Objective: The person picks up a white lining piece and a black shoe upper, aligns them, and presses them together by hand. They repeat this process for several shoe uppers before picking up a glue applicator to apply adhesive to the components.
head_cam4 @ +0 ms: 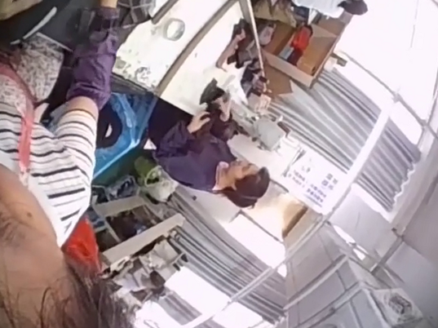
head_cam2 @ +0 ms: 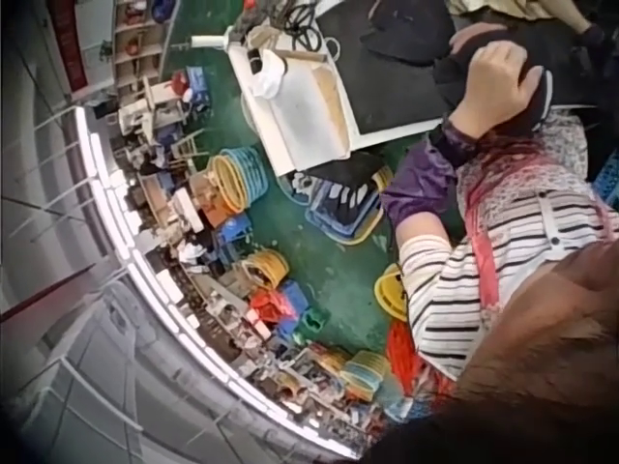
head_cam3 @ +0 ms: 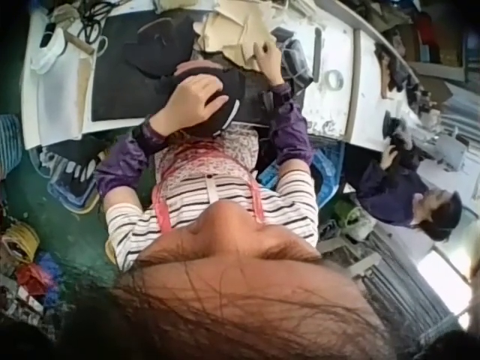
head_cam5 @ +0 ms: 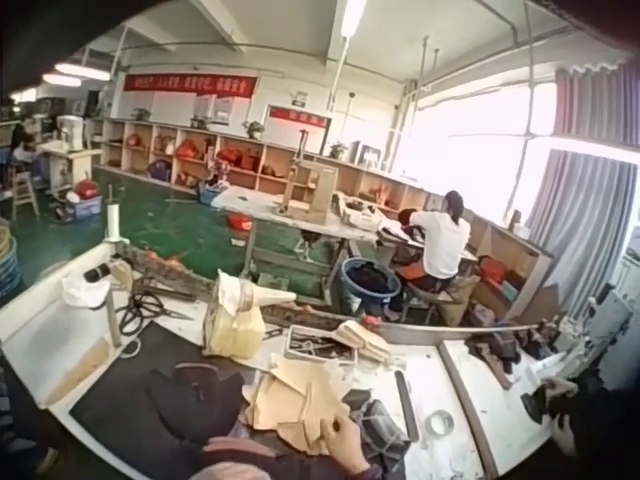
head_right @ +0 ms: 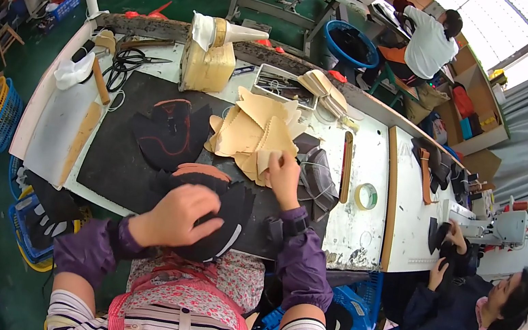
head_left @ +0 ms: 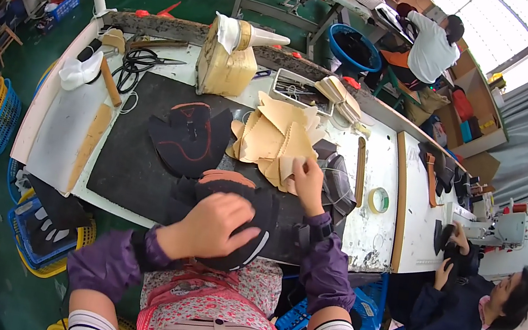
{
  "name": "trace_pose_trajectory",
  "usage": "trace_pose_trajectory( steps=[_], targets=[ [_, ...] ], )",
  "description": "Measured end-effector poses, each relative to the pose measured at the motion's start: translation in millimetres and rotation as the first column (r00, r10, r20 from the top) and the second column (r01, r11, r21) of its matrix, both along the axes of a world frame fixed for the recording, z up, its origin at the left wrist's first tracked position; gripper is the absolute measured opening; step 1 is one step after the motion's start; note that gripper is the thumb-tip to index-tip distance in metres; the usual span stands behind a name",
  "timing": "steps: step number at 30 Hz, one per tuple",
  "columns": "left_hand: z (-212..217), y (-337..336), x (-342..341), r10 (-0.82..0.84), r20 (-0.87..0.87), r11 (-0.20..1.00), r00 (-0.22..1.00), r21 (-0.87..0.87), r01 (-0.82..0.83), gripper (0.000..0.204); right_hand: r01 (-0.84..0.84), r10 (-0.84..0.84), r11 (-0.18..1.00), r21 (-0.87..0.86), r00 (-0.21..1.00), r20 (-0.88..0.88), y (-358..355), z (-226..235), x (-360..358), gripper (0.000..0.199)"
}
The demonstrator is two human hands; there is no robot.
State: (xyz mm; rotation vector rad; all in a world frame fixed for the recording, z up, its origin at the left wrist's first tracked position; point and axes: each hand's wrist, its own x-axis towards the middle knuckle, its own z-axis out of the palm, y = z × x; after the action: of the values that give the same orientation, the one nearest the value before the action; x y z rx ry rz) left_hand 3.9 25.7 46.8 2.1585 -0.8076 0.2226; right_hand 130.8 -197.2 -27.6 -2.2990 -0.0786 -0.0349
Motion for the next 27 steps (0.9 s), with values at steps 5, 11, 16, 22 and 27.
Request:
trace_pose_trajectory(
  steps=[5,11,16,22,27],
  targets=[
    [-19.1,-44.1,70.1,-0.019,0.026,0.897,0.999,0.441,0.005,0.041,0.163,-0.119,0.843,0.513,0.986,-0.118,-24.2,-22.5,-10.7,0.024],
    [-26.7,-66.0,113.6,-0.002,-0.313,0.697,0.950,0.680,0.226,0.060,0.106,-0.140,0.662,0.742,0.990,-0.016,-49.6,15.4,-56.1,0.023],
    [-26.6,-70.9,125.4,0.010,-0.493,0.917,0.870,0.352,0.189,0.058,0.101,-0.209,0.756,0.646,0.973,0.093,-39.6,38.7,-77.6,0.021],
    [-35.5,-83.6,124.1,-0.346,-0.841,0.801,0.417,-0.496,-0.335,0.043,-0.170,0.014,0.925,0.339,0.909,0.417,-14.7,49.7,-81.9,0.021],
    [-31.1,-79.2,138.0,-0.431,-0.829,0.742,0.355,-0.550,-0.384,0.031,0.113,-0.409,0.709,0.696,0.870,0.275,-23.3,36.7,-90.3,0.022]
  ],
)
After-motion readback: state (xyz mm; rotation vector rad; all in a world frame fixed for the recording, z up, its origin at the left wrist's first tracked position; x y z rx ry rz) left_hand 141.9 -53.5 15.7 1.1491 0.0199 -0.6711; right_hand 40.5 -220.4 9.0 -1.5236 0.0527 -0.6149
